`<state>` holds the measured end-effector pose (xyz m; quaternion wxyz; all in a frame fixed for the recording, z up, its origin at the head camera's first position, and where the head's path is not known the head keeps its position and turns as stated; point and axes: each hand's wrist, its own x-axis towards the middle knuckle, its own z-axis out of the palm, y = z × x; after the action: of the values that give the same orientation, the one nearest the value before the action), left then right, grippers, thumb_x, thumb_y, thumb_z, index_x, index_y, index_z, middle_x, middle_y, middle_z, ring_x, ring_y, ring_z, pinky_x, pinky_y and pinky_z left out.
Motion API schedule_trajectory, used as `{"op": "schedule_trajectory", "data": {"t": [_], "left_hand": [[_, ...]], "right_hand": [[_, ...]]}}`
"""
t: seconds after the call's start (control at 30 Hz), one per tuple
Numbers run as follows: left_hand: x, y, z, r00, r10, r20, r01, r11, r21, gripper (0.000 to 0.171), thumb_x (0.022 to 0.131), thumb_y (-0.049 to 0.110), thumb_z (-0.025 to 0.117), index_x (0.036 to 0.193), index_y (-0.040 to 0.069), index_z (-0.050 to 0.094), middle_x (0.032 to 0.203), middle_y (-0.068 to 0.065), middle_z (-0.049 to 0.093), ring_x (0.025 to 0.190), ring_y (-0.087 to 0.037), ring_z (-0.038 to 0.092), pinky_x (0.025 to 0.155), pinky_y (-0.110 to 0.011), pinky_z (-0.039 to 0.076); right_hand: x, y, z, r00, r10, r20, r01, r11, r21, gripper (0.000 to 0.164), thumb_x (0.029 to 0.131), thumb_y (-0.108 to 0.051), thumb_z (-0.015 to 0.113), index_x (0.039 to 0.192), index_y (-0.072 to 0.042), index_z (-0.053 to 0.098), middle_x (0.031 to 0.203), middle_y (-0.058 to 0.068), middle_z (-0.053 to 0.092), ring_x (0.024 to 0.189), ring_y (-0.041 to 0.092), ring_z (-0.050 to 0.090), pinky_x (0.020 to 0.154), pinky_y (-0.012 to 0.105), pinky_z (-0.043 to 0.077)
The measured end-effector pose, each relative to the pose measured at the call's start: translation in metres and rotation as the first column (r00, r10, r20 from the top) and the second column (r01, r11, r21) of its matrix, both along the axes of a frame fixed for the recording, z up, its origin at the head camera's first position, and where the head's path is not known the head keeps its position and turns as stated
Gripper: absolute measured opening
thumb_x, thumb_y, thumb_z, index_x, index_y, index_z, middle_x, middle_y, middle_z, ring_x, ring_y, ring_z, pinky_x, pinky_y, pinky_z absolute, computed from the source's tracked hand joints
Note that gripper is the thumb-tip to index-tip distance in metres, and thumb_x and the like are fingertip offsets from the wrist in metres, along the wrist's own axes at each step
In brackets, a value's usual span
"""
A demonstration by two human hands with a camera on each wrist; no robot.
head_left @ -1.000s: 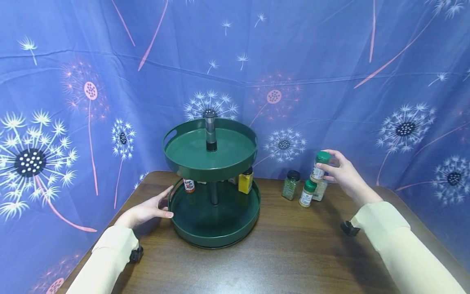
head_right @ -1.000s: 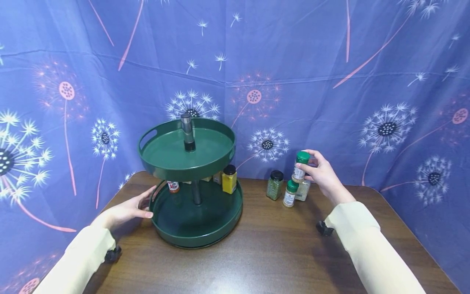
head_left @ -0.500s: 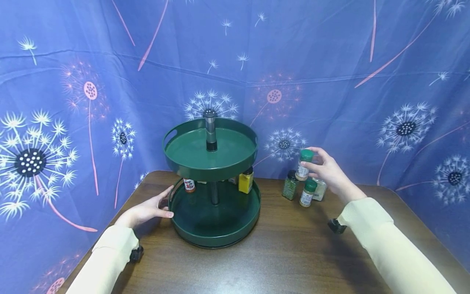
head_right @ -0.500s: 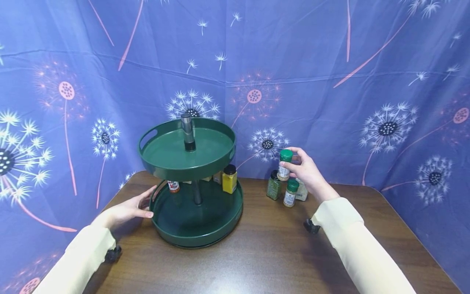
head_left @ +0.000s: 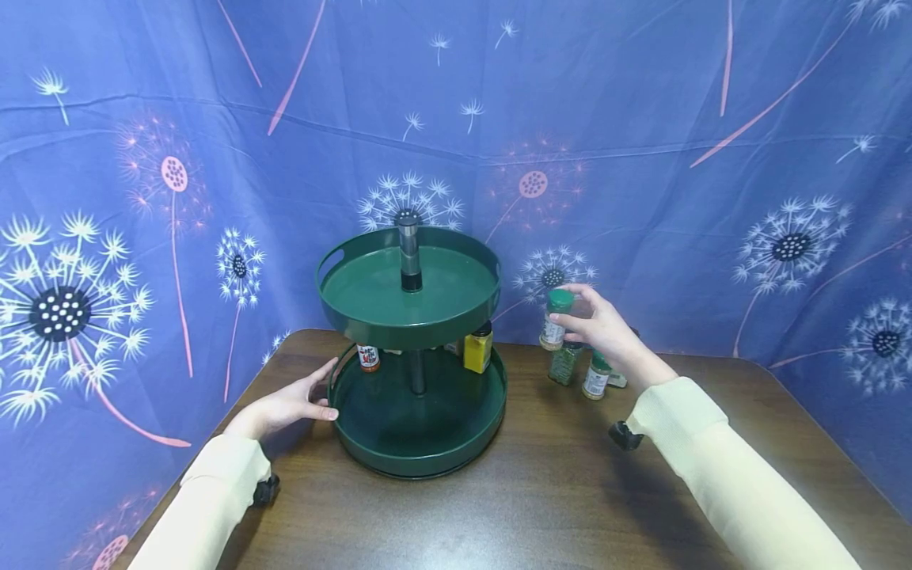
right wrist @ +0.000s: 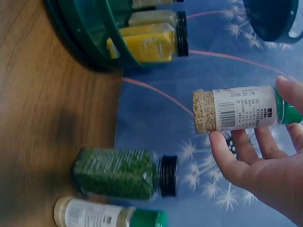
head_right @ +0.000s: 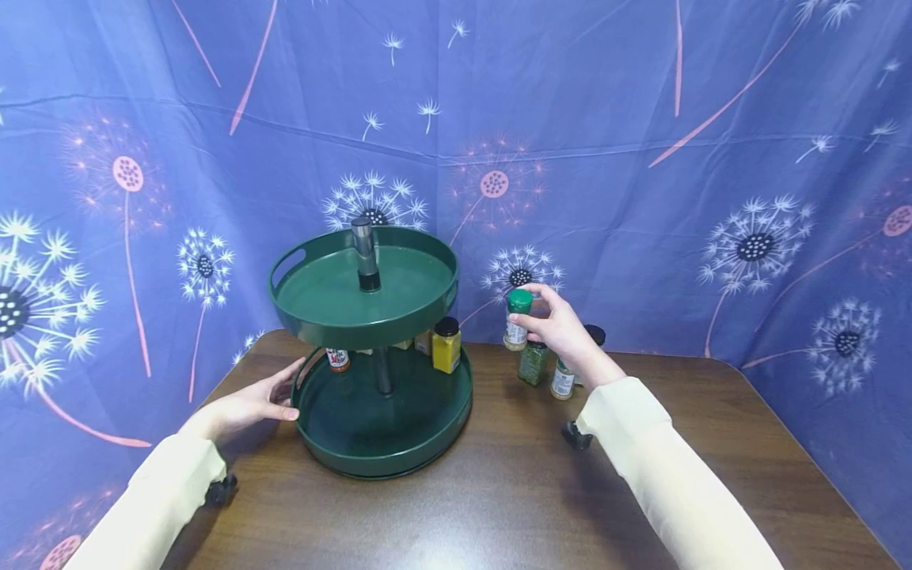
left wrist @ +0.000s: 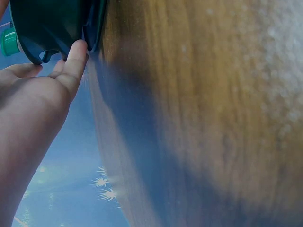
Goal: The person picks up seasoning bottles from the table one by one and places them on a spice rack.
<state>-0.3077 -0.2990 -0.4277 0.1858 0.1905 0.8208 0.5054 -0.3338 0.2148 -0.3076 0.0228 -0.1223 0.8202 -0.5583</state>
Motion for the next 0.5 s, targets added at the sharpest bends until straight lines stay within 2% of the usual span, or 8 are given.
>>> {"op": "schedule_trajectory", "data": {"t": [0.17,0.33,0.5], "left_hand": [[0.001,0.0,0.001,1.0,0.011,0.0,-0.011,1.0,0.001,0.105,0.083,0.019,0.073,0.151,0.007,-0.006,0.151,-0.034,0.005,0.129,-0.054,0.031,0.105,-0.055,0.029],[0.001,0.001,0.001,1.0,0.012,-0.005,-0.012,1.0,-0.002,0.105,0.083,0.019,0.073,0.151,0.006,-0.006,0.151,-0.034,0.005,0.129,-0.054,0.029,0.105,-0.057,0.028],[-0.001,0.0,-0.001,1.0,0.013,0.013,-0.013,1.0,-0.001,0.104,0.084,0.02,0.071,0.152,0.009,-0.007,0.152,-0.032,0.003,0.129,-0.055,0.03,0.106,-0.058,0.027]], "right_hand": [[-0.003,-0.016,-0.005,0.999,0.032,-0.006,-0.032,0.999,-0.005,0.063,0.088,-0.022,0.067,0.142,-0.015,0.035,0.132,0.018,0.044,0.114,0.034,0.053,0.091,0.046,0.049],[-0.004,-0.033,-0.011,0.998,0.055,-0.013,-0.055,0.998,-0.029,0.059,0.086,-0.018,0.069,0.138,-0.016,0.041,0.134,0.013,0.042,0.112,0.031,0.053,0.089,0.043,0.05],[-0.005,-0.044,-0.02,0.997,0.071,0.0,-0.071,0.997,-0.038,0.058,0.087,-0.021,0.069,0.138,-0.018,0.041,0.134,0.013,0.041,0.113,0.031,0.054,0.09,0.045,0.049]]}}
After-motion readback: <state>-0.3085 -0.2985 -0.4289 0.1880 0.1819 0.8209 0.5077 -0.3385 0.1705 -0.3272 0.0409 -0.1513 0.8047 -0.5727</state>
